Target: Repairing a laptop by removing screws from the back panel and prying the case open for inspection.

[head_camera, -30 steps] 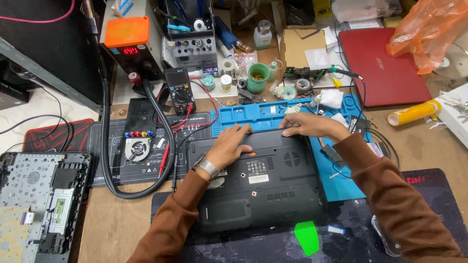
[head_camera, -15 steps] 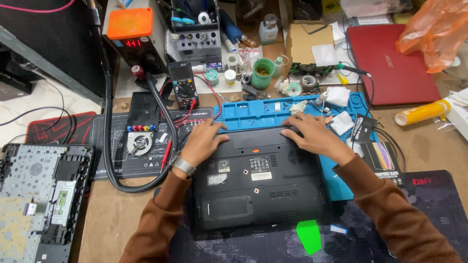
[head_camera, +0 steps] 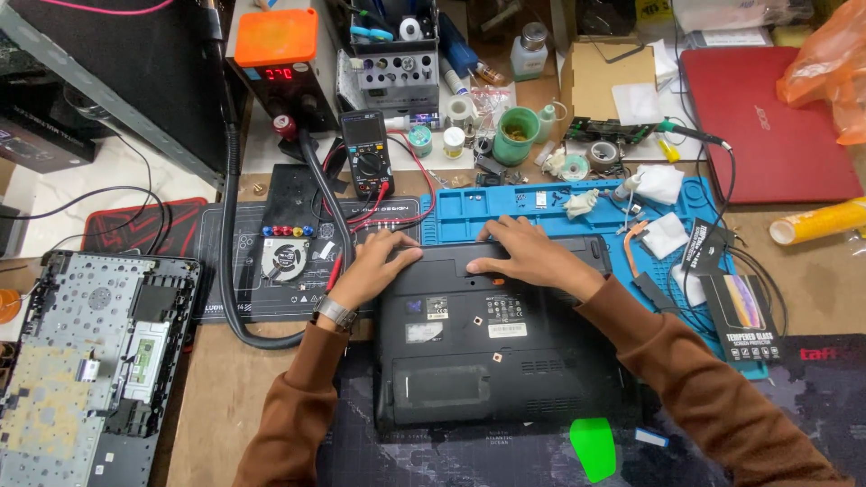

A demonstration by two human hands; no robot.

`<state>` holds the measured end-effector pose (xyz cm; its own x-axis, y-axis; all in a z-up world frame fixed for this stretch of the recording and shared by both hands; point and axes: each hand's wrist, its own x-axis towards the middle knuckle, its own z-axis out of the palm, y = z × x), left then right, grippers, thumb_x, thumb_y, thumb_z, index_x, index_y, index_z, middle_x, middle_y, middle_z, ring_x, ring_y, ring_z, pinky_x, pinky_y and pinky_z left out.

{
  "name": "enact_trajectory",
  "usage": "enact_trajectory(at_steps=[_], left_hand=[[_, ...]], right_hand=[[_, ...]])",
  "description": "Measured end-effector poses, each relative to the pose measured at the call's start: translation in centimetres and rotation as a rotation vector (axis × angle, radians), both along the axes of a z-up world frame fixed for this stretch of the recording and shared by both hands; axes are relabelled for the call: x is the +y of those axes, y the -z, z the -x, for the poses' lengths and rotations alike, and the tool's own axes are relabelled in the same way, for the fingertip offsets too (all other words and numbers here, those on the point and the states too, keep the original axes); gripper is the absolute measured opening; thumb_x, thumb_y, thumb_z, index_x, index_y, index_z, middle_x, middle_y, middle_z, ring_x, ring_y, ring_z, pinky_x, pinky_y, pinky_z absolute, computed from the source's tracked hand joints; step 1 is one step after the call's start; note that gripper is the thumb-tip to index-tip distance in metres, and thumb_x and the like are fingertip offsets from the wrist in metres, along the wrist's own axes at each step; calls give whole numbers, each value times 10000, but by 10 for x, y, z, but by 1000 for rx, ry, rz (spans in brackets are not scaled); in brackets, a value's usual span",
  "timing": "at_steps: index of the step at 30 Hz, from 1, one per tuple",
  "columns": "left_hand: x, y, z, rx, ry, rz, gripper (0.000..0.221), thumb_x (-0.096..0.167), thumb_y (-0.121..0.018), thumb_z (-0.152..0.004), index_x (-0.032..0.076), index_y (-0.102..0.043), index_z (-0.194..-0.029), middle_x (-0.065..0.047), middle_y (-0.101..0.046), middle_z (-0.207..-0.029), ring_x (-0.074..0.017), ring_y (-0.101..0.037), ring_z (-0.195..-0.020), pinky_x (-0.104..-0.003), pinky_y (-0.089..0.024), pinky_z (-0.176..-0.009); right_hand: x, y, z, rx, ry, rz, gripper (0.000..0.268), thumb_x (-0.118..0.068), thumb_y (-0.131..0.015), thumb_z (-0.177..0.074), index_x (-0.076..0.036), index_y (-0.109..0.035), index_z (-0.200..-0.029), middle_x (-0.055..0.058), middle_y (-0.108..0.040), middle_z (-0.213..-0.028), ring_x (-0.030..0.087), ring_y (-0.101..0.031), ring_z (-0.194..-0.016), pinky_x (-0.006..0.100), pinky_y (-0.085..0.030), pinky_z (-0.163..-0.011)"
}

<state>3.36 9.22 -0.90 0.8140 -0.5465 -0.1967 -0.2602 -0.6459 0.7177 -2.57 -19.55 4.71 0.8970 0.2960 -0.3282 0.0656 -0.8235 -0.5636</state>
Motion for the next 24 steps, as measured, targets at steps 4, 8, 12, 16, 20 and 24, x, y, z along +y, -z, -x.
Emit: enact_trajectory(at_steps=[4, 8, 12, 16, 20, 24], left_hand=[[-2, -8, 0, 8, -8, 18, 335, 486, -594, -1011, 233, -699, -1204, -107, -635, -1073, -347, -585, -1134, -476, -378, -1015], [-3, -8, -1, 9, -23, 33, 324, 461, -634, -987, 205, -722, -1165, -124, -633, -1046, -358, -593, -1114, -470, -385, -1000], [-5, -13, 1, 16, -54, 56, 332, 478, -658, -968, 201, -737, -1132, -111, -619, -1011, -338, -596, -1099, -447, -380, -999], [-10, -11, 5, -4, -110, 54, 351, 513, -688, -948, 194, -750, -1081, -100, -620, -984, -327, -602, -1086, -438, -378, -992], [-16, 1, 6, -61, -171, -1, 428, 587, -655, -955, 172, -738, -1025, -84, -603, -950, -315, -604, -1047, -433, -381, -955], [-22, 8, 13, -202, -171, -136, 445, 628, -560, -987, 205, -689, -1035, -73, -586, -979, -324, -587, -1036, -452, -407, -919]], right_hand=[[3, -4, -1, 33, 28, 12, 563, -554, -705, -918, -114, -634, -1263, 159, -631, -1153, 375, -575, -1191, 553, -396, -1030], [3, -1, -1, 36, 73, -23, 552, -537, -735, -904, -110, -653, -1243, 149, -628, -1138, 349, -570, -1177, 520, -387, -1019], [1, 9, -2, 25, 117, -50, 555, -554, -765, -875, -125, -667, -1213, 128, -629, -1111, 324, -569, -1149, 503, -377, -1006], [4, 14, -1, -8, 136, -43, 548, -568, -773, -866, -133, -683, -1186, 106, -635, -1086, 299, -577, -1128, 487, -374, -1000], [12, 10, 7, -91, 184, -50, 478, -541, -715, -924, -116, -693, -1141, 112, -628, -1020, 286, -580, -1066, 469, -366, -968], [20, 38, 21, -457, 133, 114, 456, -547, -487, -1076, -117, -622, -1146, 101, -547, -996, 295, -578, -1009, 491, -411, -945]])
